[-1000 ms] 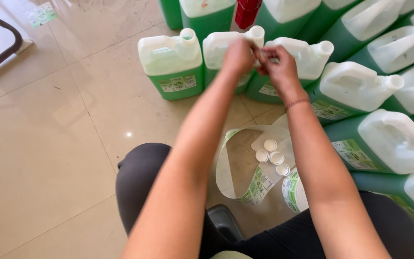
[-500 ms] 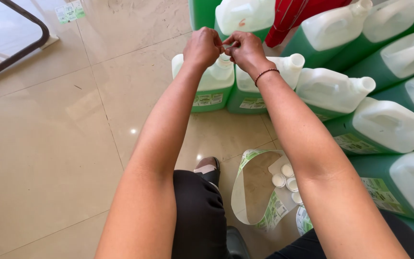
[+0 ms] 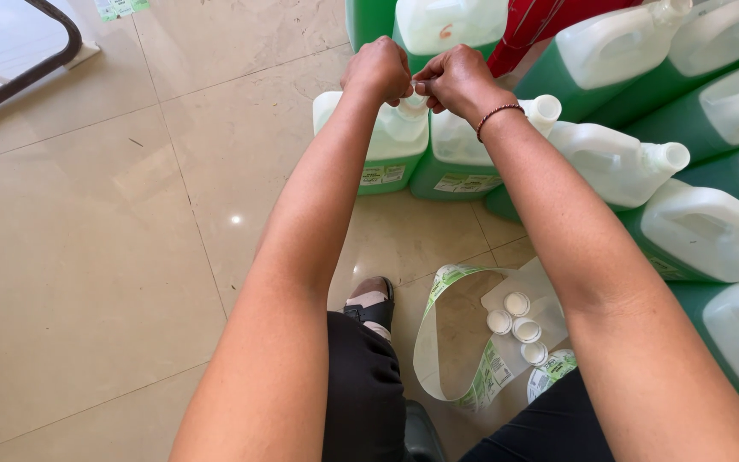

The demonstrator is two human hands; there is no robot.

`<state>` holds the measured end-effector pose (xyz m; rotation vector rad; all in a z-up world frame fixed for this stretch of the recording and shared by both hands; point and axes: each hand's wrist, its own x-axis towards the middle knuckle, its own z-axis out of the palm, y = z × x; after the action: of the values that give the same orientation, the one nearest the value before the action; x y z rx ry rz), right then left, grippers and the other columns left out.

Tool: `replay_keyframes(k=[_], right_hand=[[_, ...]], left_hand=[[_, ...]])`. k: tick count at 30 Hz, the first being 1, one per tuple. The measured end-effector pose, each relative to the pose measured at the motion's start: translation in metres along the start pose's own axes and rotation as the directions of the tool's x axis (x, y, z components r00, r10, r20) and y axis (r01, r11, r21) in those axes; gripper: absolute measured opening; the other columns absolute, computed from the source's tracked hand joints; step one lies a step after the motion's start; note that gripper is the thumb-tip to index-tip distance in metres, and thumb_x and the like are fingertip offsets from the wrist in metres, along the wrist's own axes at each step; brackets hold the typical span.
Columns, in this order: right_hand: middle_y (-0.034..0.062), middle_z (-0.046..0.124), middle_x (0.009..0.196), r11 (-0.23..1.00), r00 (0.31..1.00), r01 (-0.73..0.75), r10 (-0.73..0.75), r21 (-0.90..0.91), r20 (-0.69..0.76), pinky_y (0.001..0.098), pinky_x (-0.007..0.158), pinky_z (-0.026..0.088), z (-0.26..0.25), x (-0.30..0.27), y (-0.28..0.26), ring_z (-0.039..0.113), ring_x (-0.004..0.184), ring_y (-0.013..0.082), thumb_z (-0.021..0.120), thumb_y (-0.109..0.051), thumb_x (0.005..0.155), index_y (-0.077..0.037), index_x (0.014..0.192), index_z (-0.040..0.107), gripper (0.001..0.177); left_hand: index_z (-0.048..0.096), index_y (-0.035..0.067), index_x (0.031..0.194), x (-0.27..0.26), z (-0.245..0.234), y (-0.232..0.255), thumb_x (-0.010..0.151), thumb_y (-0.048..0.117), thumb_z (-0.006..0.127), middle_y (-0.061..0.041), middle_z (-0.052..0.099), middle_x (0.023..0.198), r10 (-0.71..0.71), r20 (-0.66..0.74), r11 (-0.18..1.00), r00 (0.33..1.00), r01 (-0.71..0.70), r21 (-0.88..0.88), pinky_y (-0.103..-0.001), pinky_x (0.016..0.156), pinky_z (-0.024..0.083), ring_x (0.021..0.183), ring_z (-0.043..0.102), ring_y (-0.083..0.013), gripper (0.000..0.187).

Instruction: The person peels labels from a roll, applies them to plastic jugs, and presses caps onto the jugs by hand. They move the finished jugs aside, take new caps from a box, and continue the process with the remaining jugs.

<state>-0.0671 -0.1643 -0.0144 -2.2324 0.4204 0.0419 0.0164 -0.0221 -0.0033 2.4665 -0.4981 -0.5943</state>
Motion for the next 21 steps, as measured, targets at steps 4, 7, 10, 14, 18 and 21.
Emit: replay_keyframes(k=[4, 7, 10, 14, 18, 21], right_hand=[[0.0072, 0.076, 0.083, 1.000, 0.999, 0.005, -0.004, -0.030, 0.045, 0.0272, 0.060, 0.063, -0.006, 0.001, -0.005, 0.070, 0.064, 0.0102, 0.076, -0.009, 0.090, -0.002, 0.099, 0.079, 0.012], [0.0085, 0.076, 0.083, 0.999, 0.996, -0.003, 0.008, -0.050, 0.089, 0.0284, 0.060, 0.064, -0.007, 0.006, -0.008, 0.071, 0.065, 0.0129, 0.076, -0.006, 0.089, 0.001, 0.098, 0.078, 0.011], [0.0095, 0.075, 0.082, 0.997, 0.991, -0.025, 0.035, -0.078, 0.129, 0.0294, 0.061, 0.064, -0.011, 0.009, -0.015, 0.073, 0.067, 0.0149, 0.075, -0.003, 0.089, 0.003, 0.096, 0.076, 0.010], [0.0097, 0.075, 0.084, 0.992, 0.981, -0.038, 0.060, -0.124, 0.182, 0.0292, 0.062, 0.064, -0.017, 0.009, -0.024, 0.074, 0.069, 0.0158, 0.069, 0.002, 0.090, 0.004, 0.093, 0.073, 0.006], [0.0081, 0.074, 0.086, 0.989, 0.968, -0.039, 0.073, -0.144, 0.238, 0.0292, 0.063, 0.064, -0.020, 0.007, -0.031, 0.073, 0.070, 0.0159, 0.060, 0.004, 0.092, 0.000, 0.092, 0.071, 0.012], [0.0090, 0.073, 0.086, 0.987, 0.960, -0.084, 0.116, -0.135, 0.254, 0.0303, 0.063, 0.064, -0.020, 0.009, -0.032, 0.073, 0.071, 0.0166, 0.061, 0.004, 0.093, 0.001, 0.092, 0.070, 0.010]], left_hand=[[0.072, 0.019, 0.083, -0.002, -0.011, 0.010, 0.079, 0.013, 0.083, 0.008, 0.077, 0.081, -0.026, 0.083, 0.998, 0.996, 0.022, 0.056, -0.029, 0.074, 0.057, 0.074, 0.077, -0.0067, 0.013], [0.072, 0.019, 0.083, -0.002, -0.017, 0.015, 0.082, 0.012, 0.081, 0.009, 0.078, 0.082, -0.047, 0.143, 0.993, 0.989, 0.031, 0.114, -0.028, 0.075, 0.057, 0.074, 0.077, -0.0058, 0.011], [0.074, 0.018, 0.083, 0.000, -0.019, 0.021, 0.083, 0.009, 0.079, 0.008, 0.078, 0.082, -0.054, 0.171, 0.984, 0.984, 0.023, 0.179, -0.028, 0.073, 0.057, 0.073, 0.076, -0.0061, 0.010], [0.077, 0.017, 0.081, -0.001, -0.019, 0.028, 0.086, 0.015, 0.077, 0.006, 0.077, 0.077, -0.010, 0.149, 0.973, 0.989, -0.025, 0.231, -0.028, 0.067, 0.057, 0.069, 0.074, -0.0080, 0.005], [0.078, 0.013, 0.078, -0.004, -0.014, 0.030, 0.084, 0.016, 0.078, 0.002, 0.075, 0.072, 0.118, 0.103, 0.966, 0.988, -0.139, 0.220, -0.029, 0.062, 0.058, 0.063, 0.073, -0.0124, 0.007], [0.077, 0.012, 0.077, 0.000, -0.012, 0.024, 0.084, 0.013, 0.076, 0.000, 0.074, 0.070, 0.203, 0.094, 0.953, 0.975, -0.219, 0.210, -0.030, 0.060, 0.059, 0.060, 0.073, -0.0138, 0.007]])
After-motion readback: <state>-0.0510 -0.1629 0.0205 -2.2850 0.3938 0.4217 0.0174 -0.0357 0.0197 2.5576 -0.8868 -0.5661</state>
